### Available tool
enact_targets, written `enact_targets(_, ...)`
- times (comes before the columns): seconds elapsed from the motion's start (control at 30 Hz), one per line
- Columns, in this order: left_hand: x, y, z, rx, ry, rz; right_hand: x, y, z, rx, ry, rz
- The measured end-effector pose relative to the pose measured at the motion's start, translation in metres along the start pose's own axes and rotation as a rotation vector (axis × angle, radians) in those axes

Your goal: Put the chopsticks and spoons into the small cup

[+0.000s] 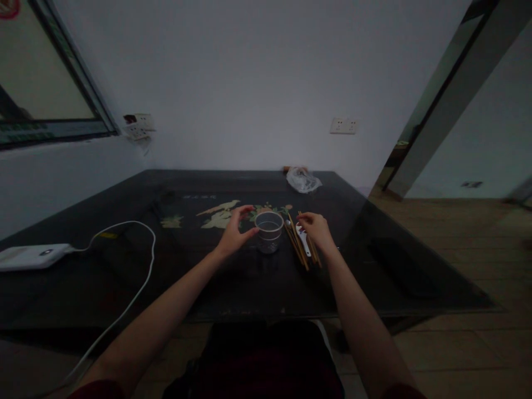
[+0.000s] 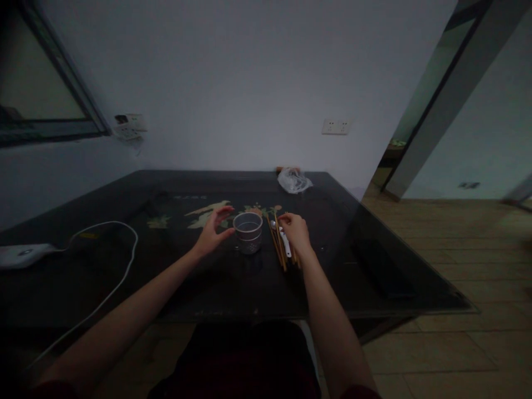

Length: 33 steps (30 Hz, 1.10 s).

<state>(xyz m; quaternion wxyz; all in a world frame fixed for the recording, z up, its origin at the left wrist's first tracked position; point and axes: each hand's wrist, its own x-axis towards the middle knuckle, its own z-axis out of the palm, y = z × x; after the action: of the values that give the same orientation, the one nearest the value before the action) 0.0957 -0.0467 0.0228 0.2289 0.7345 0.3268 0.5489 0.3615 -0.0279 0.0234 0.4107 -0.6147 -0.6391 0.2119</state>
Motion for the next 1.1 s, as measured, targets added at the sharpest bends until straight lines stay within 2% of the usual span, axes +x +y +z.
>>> enact_targets(0.1, 0.000, 0.014, -0.008, 0.155, 0.120, 0.137, 0.002, 0.003, -0.005, -0.040, 0.030, 0.024)
enact_targets(0.2, -0.003, 0.028, -0.012, 0.249, 0.107, 0.266, 0.003, 0.005, -0.012, -0.136, 0.075, 0.046)
enact_targets(0.27, -0.008, 0.034, -0.010, 0.272, 0.010, 0.323, 0.003, 0.005, -0.019, -0.209, 0.096, 0.073)
enact_targets(0.47, -0.028, 0.047, 0.013, 0.324, -0.502, 0.432, 0.000, 0.012, -0.029, -0.439, 0.041, 0.181)
enact_targets(0.6, -0.038, 0.056, 0.031, 0.353, -0.687, 0.515, 0.001, 0.022, -0.023, -0.525, -0.057, 0.230)
enact_targets(0.77, -0.044, 0.056, 0.041, 0.375, -0.793, 0.532, 0.003, 0.030, -0.018, -0.544, -0.099, 0.247)
enact_targets(1.1, -0.046, 0.046, 0.050, 0.312, -0.849, 0.411, 0.001, 0.031, -0.013, -0.585, -0.115, 0.228)
